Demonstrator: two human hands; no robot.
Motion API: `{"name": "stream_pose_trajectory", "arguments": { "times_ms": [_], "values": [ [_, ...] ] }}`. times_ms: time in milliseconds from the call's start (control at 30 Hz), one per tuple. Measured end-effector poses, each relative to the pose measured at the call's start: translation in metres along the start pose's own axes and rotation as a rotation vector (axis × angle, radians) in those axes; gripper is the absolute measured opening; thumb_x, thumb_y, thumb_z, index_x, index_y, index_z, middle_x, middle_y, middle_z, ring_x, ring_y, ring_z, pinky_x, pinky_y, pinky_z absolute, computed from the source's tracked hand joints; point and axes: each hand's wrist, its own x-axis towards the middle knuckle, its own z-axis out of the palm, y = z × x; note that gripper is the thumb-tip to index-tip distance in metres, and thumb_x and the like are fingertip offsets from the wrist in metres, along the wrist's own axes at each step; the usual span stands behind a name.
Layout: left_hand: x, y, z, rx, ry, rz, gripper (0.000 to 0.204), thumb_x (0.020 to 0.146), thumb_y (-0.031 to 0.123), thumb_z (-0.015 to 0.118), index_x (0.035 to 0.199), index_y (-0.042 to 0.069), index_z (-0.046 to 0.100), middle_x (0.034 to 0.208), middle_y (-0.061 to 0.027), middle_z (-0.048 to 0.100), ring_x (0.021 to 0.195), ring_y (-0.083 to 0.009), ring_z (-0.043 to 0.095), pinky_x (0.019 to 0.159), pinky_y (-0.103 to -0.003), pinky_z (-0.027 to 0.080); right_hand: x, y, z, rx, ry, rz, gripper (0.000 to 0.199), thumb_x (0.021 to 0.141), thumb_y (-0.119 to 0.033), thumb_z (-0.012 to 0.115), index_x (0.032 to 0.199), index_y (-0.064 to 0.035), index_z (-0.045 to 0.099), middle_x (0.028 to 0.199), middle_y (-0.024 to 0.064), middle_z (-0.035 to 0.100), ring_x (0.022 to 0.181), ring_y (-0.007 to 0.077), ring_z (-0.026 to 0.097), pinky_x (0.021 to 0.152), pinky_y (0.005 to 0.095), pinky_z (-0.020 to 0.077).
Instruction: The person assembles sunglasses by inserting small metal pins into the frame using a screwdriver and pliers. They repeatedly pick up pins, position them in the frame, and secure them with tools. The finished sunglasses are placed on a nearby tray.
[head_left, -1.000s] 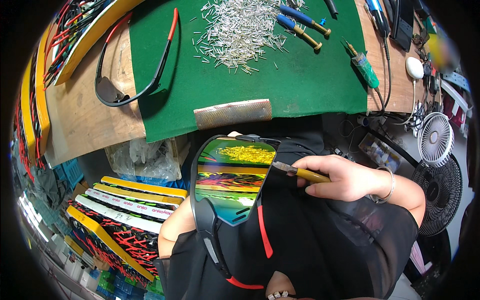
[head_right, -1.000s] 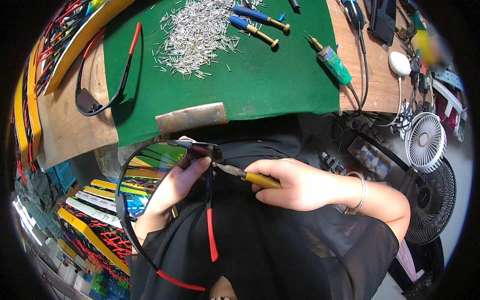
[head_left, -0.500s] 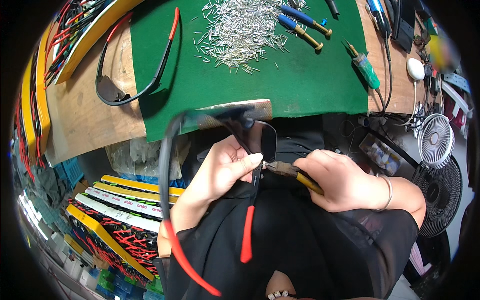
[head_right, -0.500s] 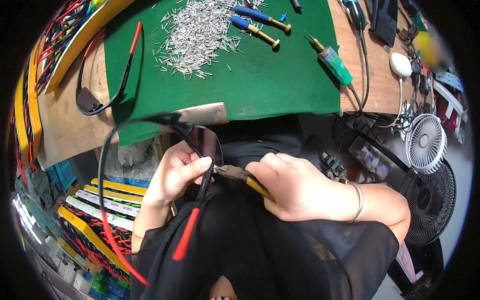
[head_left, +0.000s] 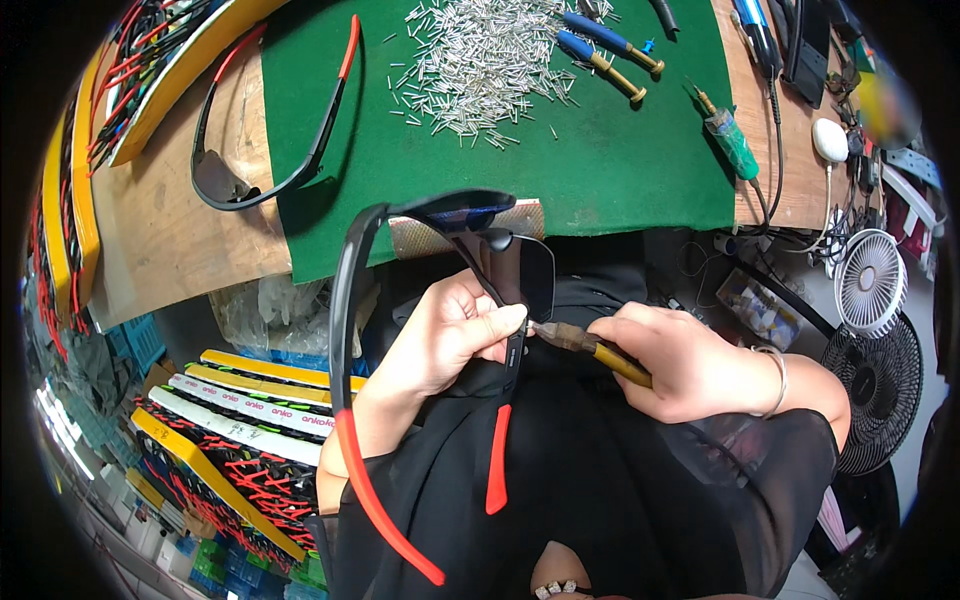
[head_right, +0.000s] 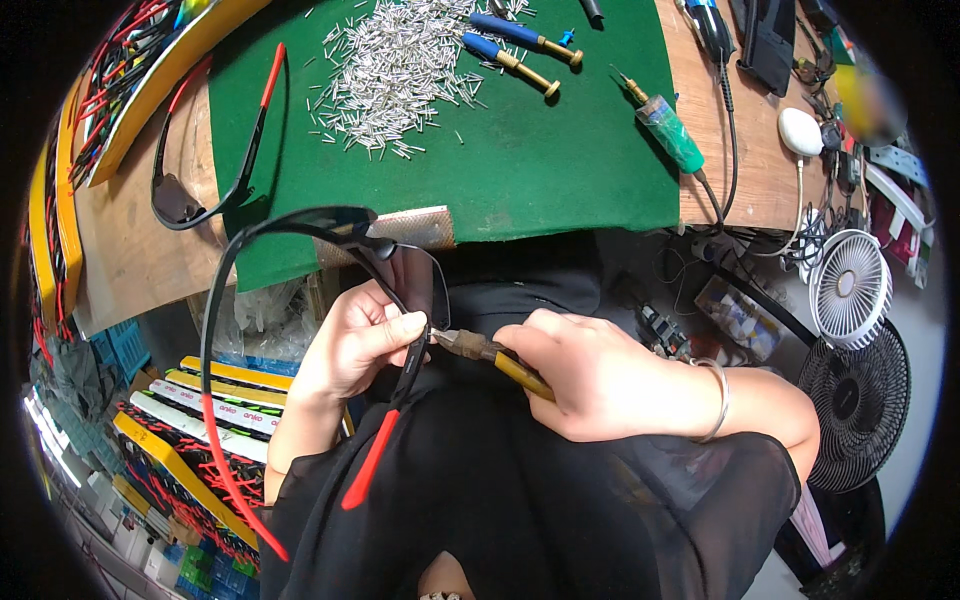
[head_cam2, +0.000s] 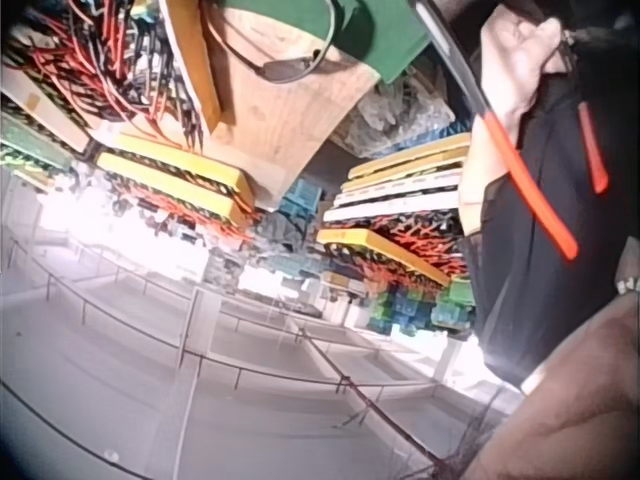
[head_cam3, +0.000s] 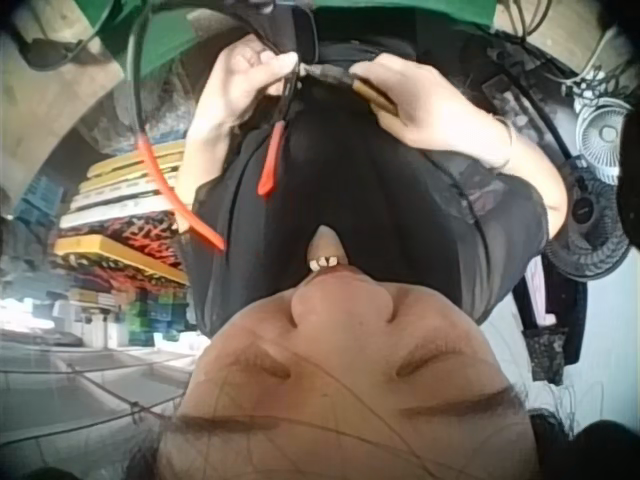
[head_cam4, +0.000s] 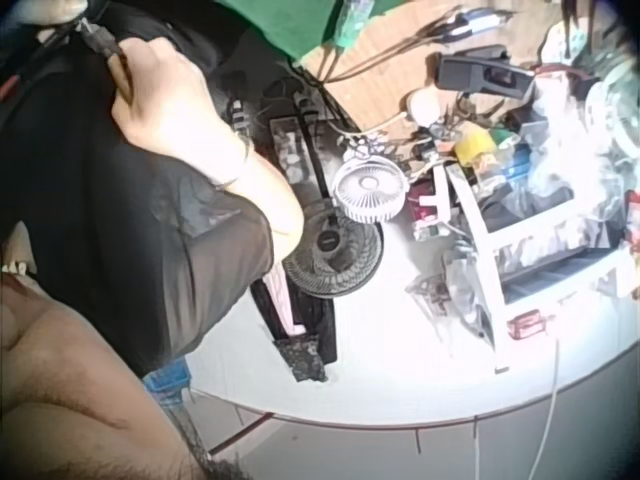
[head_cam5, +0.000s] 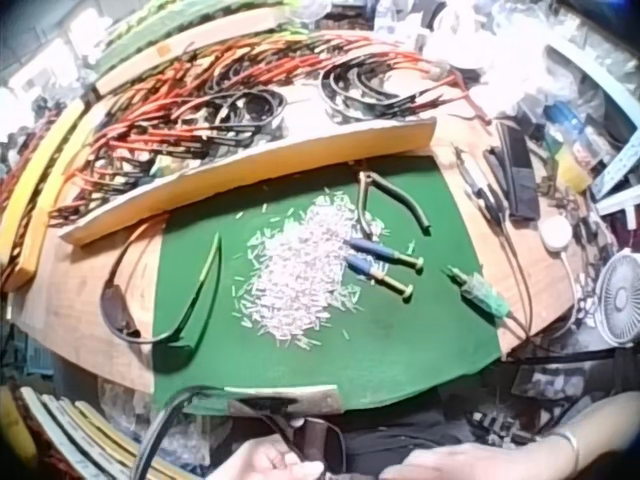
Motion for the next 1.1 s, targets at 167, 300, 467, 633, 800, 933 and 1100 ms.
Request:
{"name": "stream_pose_trajectory", "arguments": {
  "times_ms": [167, 300, 467, 633, 800, 933, 1100],
  "values": [
    [-0.009, 0.005, 0.015, 0.282, 0.231, 0.138, 0.018, 0.079, 0.011, 0.062, 0.089, -0.003, 0.055, 0.066, -0.0003, 0.056, 0.053, -0.0048, 0.05, 0.049, -0.017, 0.04, 0.001, -0.003, -0.004, 0.007, -0.051, 0.058, 0.04, 0.066, -0.004, 0.055, 0.105, 0.0018, 0.047, 0.079, 0.0159, 0.049, 0.077, 0.0338, 0.052, 0.066, 0.0371, 0.0444],
    [-0.003, 0.006, 0.005, -0.118, 0.034, -0.032, 0.019, 0.081, 0.013, 0.062, 0.086, -0.003, 0.052, 0.072, -0.0051, 0.059, 0.058, -0.0065, 0.055, 0.053, -0.018, 0.046, 0.002, 0.0, -0.004, 0.116, -0.082, 0.024, 0.041, 0.067, -0.003, 0.057, 0.107, 0.002, 0.047, 0.082, 0.0145, 0.049, 0.077, 0.0319, 0.052, 0.068, 0.034, 0.044],
    [-0.004, 0.007, 0.005, 0.0, 0.018, -0.012, 0.02, 0.081, 0.016, 0.061, 0.083, -0.002, 0.053, 0.064, -0.0029, 0.057, 0.051, -0.0049, 0.05, 0.052, -0.018, 0.044, 0.001, -0.003, -0.001, -0.169, 0.023, -0.057, 0.046, 0.062, -0.002, 0.058, 0.107, 0.0012, 0.048, 0.084, 0.0145, 0.049, 0.078, 0.0319, 0.052, 0.068, 0.0346, 0.0449],
    [-0.002, -0.001, 0.003, -0.107, -0.018, -0.045, 0.021, 0.08, 0.019, 0.062, 0.084, -0.001, 0.054, 0.067, -0.0039, 0.057, 0.048, -0.0054, 0.046, 0.048, -0.019, 0.041, 0.0, -0.001, -0.001, -0.202, 0.025, -0.095, 0.046, 0.062, -0.006, 0.058, 0.106, 0.0008, 0.047, 0.084, 0.0143, 0.047, 0.078, 0.0312, 0.052, 0.068, 0.0369, 0.0452],
    [-0.008, -0.002, 0.013, 0.166, 0.222, 0.122, 0.017, 0.08, 0.013, 0.062, 0.087, 0.001, 0.053, 0.067, -0.0005, 0.056, 0.054, -0.0056, 0.048, 0.052, -0.019, 0.04, 0.003, 0.001, -0.005, 0.028, -0.058, 0.024, 0.046, 0.063, -0.003, 0.057, 0.108, 0.0009, 0.048, 0.083, 0.0146, 0.05, 0.077, 0.0325, 0.052, 0.068, 0.0351, 0.0449],
    [-0.005, 0.008, 0.005, -0.178, 0.019, -0.045, 0.016, 0.081, 0.011, 0.061, 0.088, 0.001, 0.051, 0.069, -0.0022, 0.057, 0.056, -0.0055, 0.052, 0.053, -0.017, 0.044, 0.005, 0.001, -0.007, 0.092, -0.103, 0.027, 0.045, 0.064, -0.004, 0.057, 0.107, 0.0008, 0.048, 0.083, 0.0146, 0.05, 0.076, 0.0322, 0.052, 0.066, 0.0351, 0.0447],
    [-0.006, 0.004, 0.007, 0.066, 0.082, 0.087, 0.018, 0.082, 0.01, 0.06, 0.088, -0.003, 0.05, 0.07, -0.0024, 0.057, 0.056, -0.0038, 0.052, 0.052, -0.016, 0.043, 0.004, 0.0, -0.001, -0.106, 0.04, -0.085, 0.041, 0.063, -0.003, 0.056, 0.103, 0.0009, 0.048, 0.078, 0.0153, 0.048, 0.073, 0.0333, 0.052, 0.065, 0.0373, 0.0446]
  ]
}}
